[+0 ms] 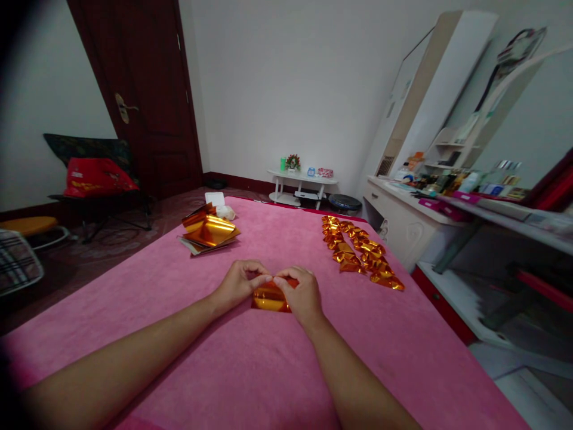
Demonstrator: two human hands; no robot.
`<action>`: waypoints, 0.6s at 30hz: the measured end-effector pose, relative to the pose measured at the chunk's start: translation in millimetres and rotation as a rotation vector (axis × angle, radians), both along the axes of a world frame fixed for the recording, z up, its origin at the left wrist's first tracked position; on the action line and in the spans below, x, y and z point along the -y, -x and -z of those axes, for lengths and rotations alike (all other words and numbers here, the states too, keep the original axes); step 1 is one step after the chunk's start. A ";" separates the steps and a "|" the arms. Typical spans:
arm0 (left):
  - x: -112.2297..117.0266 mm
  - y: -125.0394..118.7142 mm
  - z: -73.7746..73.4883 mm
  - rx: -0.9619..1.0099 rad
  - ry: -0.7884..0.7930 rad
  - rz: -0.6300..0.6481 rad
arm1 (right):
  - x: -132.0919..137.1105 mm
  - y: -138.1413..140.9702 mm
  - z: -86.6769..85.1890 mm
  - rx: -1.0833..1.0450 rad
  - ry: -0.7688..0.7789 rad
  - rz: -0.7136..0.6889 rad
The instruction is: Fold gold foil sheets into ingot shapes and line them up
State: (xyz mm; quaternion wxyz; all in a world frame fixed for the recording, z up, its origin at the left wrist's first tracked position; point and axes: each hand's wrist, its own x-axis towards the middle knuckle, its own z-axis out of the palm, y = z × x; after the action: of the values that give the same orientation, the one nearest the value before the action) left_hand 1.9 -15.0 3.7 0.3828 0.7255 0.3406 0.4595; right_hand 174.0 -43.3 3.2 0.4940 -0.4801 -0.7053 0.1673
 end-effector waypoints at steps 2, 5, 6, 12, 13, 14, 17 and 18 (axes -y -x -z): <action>1.4 0.0 -2.4 -0.022 -0.030 -0.007 | -0.4 -1.4 0.7 -0.013 0.021 0.004; 0.8 2.2 -5.3 -0.038 -0.005 -0.055 | -2.7 -6.9 1.6 -0.037 0.049 0.034; -0.1 3.3 -5.8 -0.033 0.021 -0.073 | -3.7 -9.1 1.6 -0.038 0.052 0.037; -5.9 7.4 -3.6 0.012 0.110 -0.059 | -6.9 -17.3 -1.8 0.084 0.009 0.040; -6.3 7.4 -2.7 0.016 0.105 -0.051 | -6.6 -17.3 -2.5 0.121 -0.006 0.053; -6.8 7.2 -1.9 0.019 0.101 -0.046 | -6.2 -17.1 -3.1 0.156 -0.022 0.067; -8.3 6.8 0.5 0.032 0.108 -0.043 | -4.7 -15.4 -3.9 0.212 -0.052 0.096; -9.0 6.8 1.2 0.038 0.113 -0.050 | -4.3 -14.9 -3.7 0.202 -0.053 0.097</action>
State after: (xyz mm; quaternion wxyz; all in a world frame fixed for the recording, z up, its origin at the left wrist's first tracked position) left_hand -4.9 -5.9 2.5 0.4178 0.6854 0.3766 0.4625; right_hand 188.9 -39.0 6.9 0.4406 -0.5148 -0.7316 0.0750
